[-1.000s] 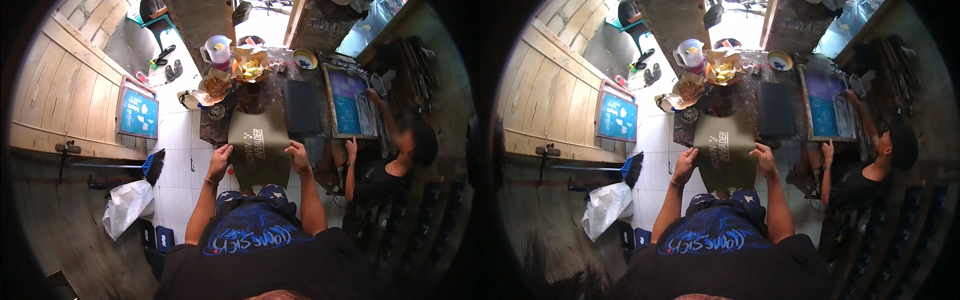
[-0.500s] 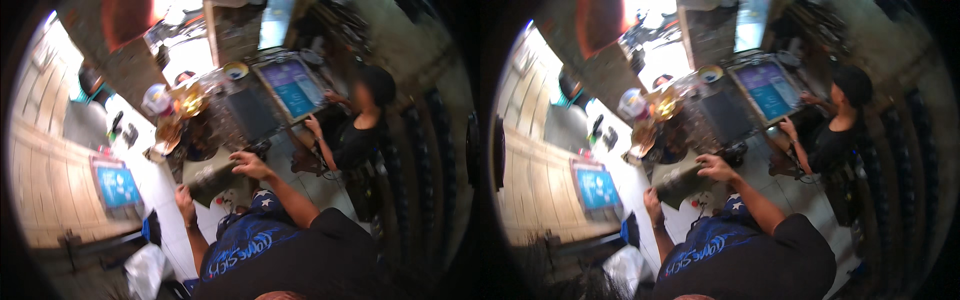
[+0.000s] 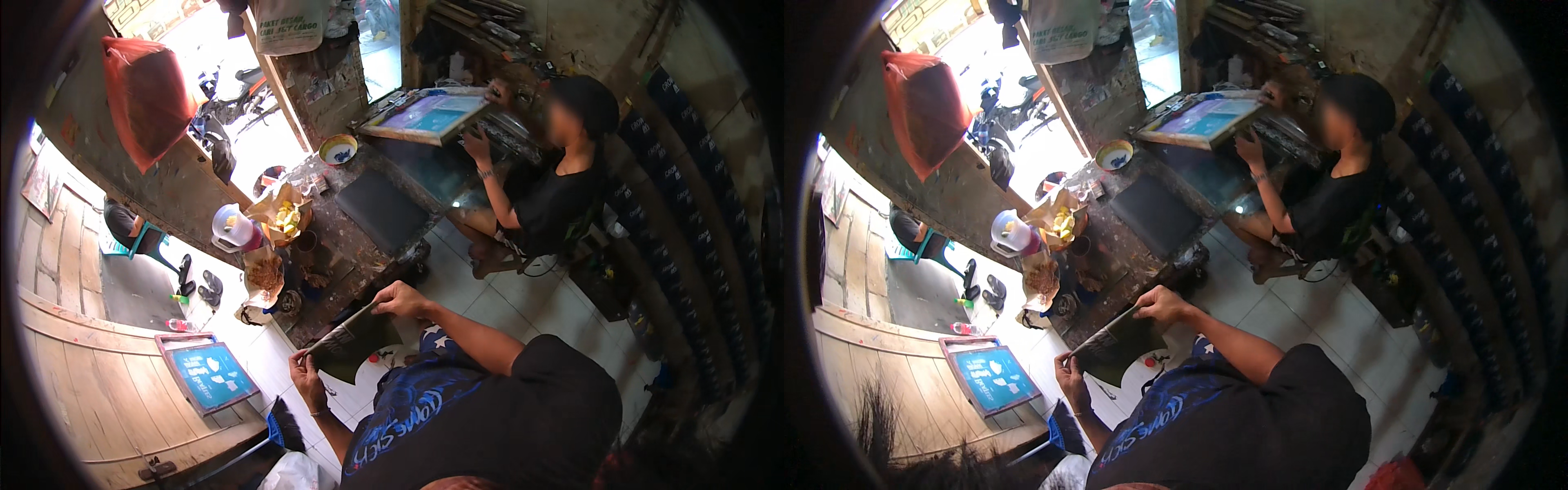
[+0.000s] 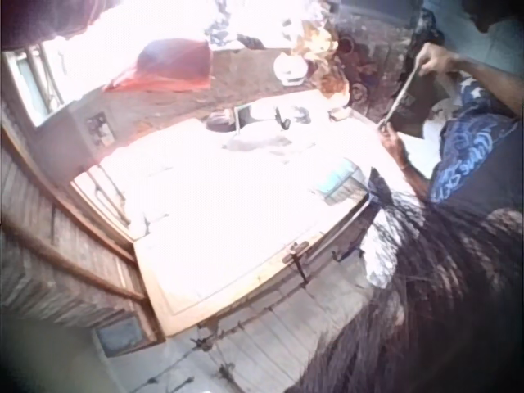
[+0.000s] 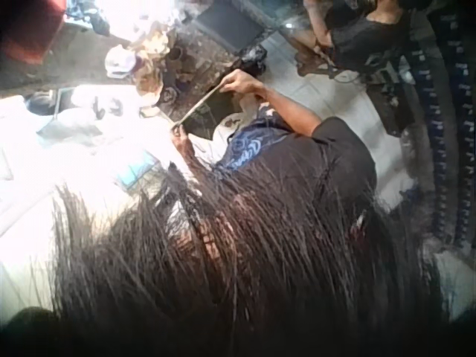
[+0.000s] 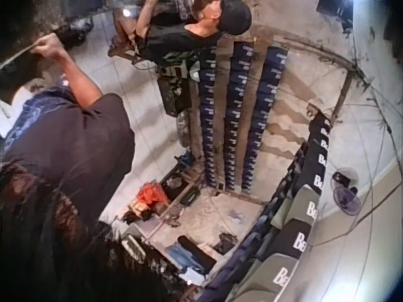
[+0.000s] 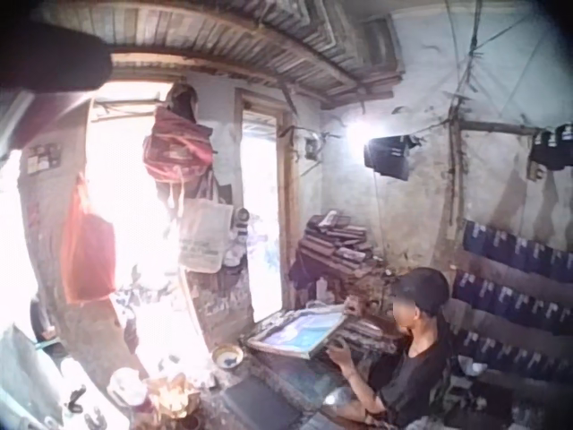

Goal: The person picks up printed garment pieces and places them on the floor to dry, repeating the process several times with different pieces.

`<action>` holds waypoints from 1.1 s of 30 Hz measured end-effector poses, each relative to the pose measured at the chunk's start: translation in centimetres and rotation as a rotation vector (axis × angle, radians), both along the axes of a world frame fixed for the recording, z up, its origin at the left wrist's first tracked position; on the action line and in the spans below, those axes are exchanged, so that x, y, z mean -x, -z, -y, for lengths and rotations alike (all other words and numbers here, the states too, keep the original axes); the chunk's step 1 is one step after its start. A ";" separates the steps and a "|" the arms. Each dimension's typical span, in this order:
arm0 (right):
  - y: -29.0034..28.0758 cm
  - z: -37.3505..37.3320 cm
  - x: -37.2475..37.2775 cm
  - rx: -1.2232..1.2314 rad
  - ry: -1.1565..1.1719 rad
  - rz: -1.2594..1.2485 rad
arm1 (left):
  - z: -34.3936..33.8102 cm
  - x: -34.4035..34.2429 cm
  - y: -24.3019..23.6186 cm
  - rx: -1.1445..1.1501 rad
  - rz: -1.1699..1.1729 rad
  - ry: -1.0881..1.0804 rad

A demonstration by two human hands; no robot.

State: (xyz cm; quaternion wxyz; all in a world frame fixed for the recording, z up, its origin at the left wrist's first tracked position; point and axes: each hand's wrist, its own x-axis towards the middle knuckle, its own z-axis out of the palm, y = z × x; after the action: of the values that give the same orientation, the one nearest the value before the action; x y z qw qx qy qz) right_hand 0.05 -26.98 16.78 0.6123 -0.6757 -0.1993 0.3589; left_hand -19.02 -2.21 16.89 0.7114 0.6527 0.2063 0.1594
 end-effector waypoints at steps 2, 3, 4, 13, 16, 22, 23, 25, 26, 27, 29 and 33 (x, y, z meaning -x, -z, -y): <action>0.7 -0.2 -0.6 -0.034 -0.007 0.021 | 0.7 -0.6 -0.9 0.055 0.030 -0.036; 1.1 -0.1 -0.9 -0.047 -0.008 0.031 | 1.0 -1.0 -1.4 0.087 0.045 -0.051; 1.5 -0.1 -1.2 -0.043 -0.009 0.063 | 0.9 -1.3 -1.1 0.063 0.046 -0.054; 11.9 3.3 -5.8 0.125 0.211 -0.454 | 0.8 -3.6 -0.1 -0.028 -0.085 -0.179; 17.1 5.2 -8.7 0.121 0.419 -0.644 | 0.4 -4.5 0.6 -0.081 -0.105 -0.238; 24.3 6.5 -13.5 -0.012 0.734 -0.861 | 0.6 -6.1 1.2 -0.096 -0.229 -0.348; 24.8 6.4 -13.8 -0.060 0.749 -0.870 | 0.4 -5.8 1.7 -0.112 -0.254 -0.359; 24.8 4.9 -14.9 -0.084 0.738 -0.918 | 1.1 -6.1 0.7 -0.081 -0.273 -0.395; 24.5 3.8 -15.3 -0.091 0.745 -0.948 | 1.8 -6.0 0.1 -0.105 -0.308 -0.442; 24.5 2.9 -16.0 -0.115 0.773 -0.976 | 2.5 -6.7 -0.8 -0.137 -0.335 -0.465; 25.5 0.7 -17.7 -0.139 0.863 -1.037 | 3.8 -7.6 -2.0 -0.152 -0.375 -0.532; 27.9 -2.7 -20.6 -0.048 1.345 -0.975 | 6.6 -7.0 -3.4 -0.119 -0.423 -0.665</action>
State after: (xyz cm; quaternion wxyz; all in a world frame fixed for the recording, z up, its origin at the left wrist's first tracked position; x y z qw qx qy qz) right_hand 20.61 -24.27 -11.10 0.7282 -0.4059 0.5272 0.1643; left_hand -12.04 -8.84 20.27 0.5239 0.6086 0.5387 0.2549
